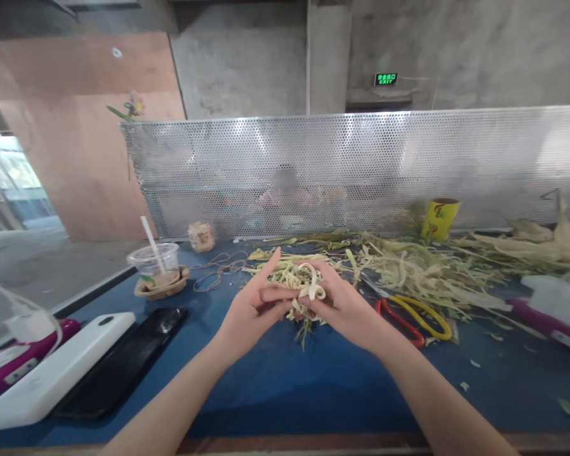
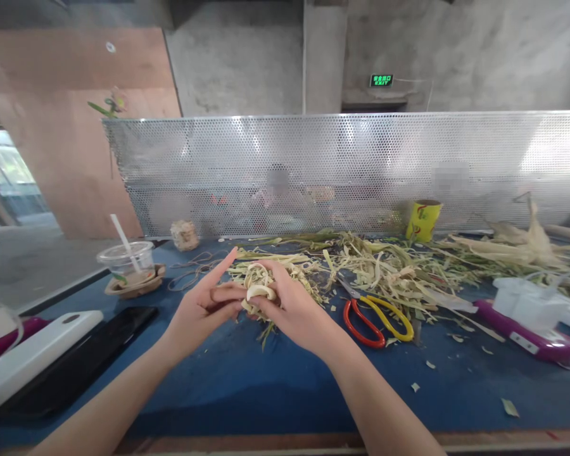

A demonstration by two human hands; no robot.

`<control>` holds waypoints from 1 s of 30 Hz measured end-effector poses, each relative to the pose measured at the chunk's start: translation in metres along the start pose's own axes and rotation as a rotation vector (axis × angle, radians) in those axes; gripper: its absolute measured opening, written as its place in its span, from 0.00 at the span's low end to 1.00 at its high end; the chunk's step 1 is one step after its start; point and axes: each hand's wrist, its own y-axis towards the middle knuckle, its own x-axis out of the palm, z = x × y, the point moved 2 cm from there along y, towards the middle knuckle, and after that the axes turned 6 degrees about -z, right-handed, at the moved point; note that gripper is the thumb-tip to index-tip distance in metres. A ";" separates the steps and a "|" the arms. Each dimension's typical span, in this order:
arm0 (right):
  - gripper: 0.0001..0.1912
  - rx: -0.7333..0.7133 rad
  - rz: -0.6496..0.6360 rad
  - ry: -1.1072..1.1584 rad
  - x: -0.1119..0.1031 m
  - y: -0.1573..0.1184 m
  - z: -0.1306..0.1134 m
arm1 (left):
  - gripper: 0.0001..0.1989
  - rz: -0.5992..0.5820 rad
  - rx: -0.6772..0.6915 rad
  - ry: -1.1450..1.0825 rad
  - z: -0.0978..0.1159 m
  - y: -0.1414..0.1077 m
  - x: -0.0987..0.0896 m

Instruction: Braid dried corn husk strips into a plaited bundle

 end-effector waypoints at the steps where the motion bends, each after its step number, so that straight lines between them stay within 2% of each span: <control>1: 0.22 0.005 -0.015 0.026 0.000 0.000 0.000 | 0.40 -0.011 -0.018 -0.016 0.000 0.001 0.000; 4: 0.25 0.018 -0.064 0.038 -0.002 -0.001 -0.001 | 0.42 -0.061 -0.041 -0.035 0.000 0.002 -0.001; 9: 0.28 0.034 -0.073 -0.107 -0.005 -0.001 -0.002 | 0.40 -0.152 -0.069 0.057 -0.002 0.002 -0.002; 14: 0.25 0.048 0.001 -0.050 -0.001 0.002 0.000 | 0.39 -0.057 -0.106 -0.036 0.001 0.003 -0.003; 18: 0.26 0.011 0.026 -0.117 0.002 0.003 0.002 | 0.44 -0.038 -0.161 -0.166 0.000 0.004 -0.001; 21: 0.27 0.033 0.057 -0.105 0.004 0.004 0.005 | 0.48 -0.018 -0.137 -0.224 -0.001 0.005 0.000; 24: 0.29 0.060 0.107 0.038 0.007 0.008 0.007 | 0.53 0.038 -0.054 -0.208 0.001 0.005 0.001; 27: 0.27 0.086 0.164 0.278 0.011 0.013 0.010 | 0.54 0.095 0.077 -0.095 0.003 0.004 0.004; 30: 0.21 0.216 0.097 0.604 0.017 0.015 0.017 | 0.52 0.076 0.187 0.014 0.003 0.002 0.008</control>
